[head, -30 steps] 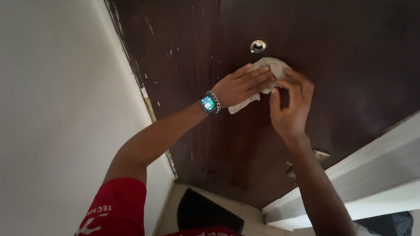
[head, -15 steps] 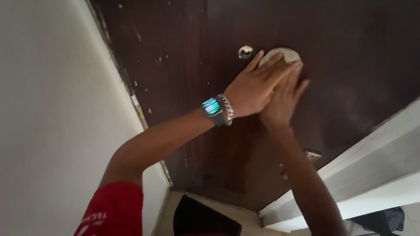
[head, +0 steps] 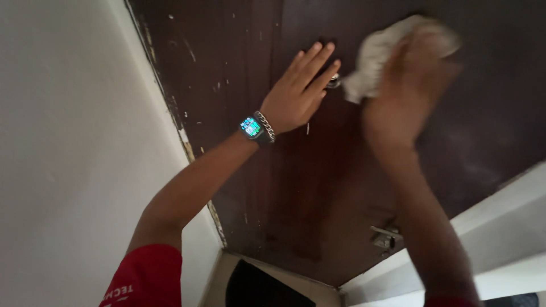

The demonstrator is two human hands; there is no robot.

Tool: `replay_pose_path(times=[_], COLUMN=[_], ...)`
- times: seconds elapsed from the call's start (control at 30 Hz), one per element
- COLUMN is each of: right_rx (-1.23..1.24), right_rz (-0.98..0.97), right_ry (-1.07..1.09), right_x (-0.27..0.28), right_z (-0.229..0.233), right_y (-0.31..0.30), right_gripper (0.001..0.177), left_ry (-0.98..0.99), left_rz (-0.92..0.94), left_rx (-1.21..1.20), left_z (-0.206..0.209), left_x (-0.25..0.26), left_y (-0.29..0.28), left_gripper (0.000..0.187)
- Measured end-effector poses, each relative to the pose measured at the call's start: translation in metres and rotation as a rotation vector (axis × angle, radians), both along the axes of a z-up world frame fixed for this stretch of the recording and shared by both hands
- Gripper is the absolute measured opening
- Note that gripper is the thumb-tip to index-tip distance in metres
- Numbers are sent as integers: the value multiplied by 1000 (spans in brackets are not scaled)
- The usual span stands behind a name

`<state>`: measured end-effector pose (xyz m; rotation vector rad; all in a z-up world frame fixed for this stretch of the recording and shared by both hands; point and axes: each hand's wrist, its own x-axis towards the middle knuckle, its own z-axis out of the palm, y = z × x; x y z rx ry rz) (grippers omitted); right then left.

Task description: Cleaning a brown wooden door using a cloth.

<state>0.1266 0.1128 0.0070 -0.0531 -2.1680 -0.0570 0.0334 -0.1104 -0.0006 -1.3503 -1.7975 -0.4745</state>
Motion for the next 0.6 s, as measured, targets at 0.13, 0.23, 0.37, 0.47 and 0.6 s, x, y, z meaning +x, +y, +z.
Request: replay_pose_path(times=[0.13, 0.23, 0.37, 0.47, 0.6], right_rx=[110, 184, 247, 220, 359], right_rz=[327, 330, 190, 141, 319], right_ry=[-63, -104, 58, 168, 319], right_x=[-16, -14, -32, -87, -94], right_z=[-6, 11, 37, 48, 101], right_y=[-40, -50, -44, -40, -119], right_gripper=[66, 73, 63, 46, 12], left_ry=[-18, -112, -108, -63, -11], left_rz=[-12, -49, -46, 51, 249], left_rx=[113, 192, 184, 219, 364], left_z=[-6, -3, 6, -7, -31], left_x=[-8, -13, -16, -33, -62], left_y=[0, -13, -43, -55, -72], left_gripper=[58, 62, 58, 52, 51])
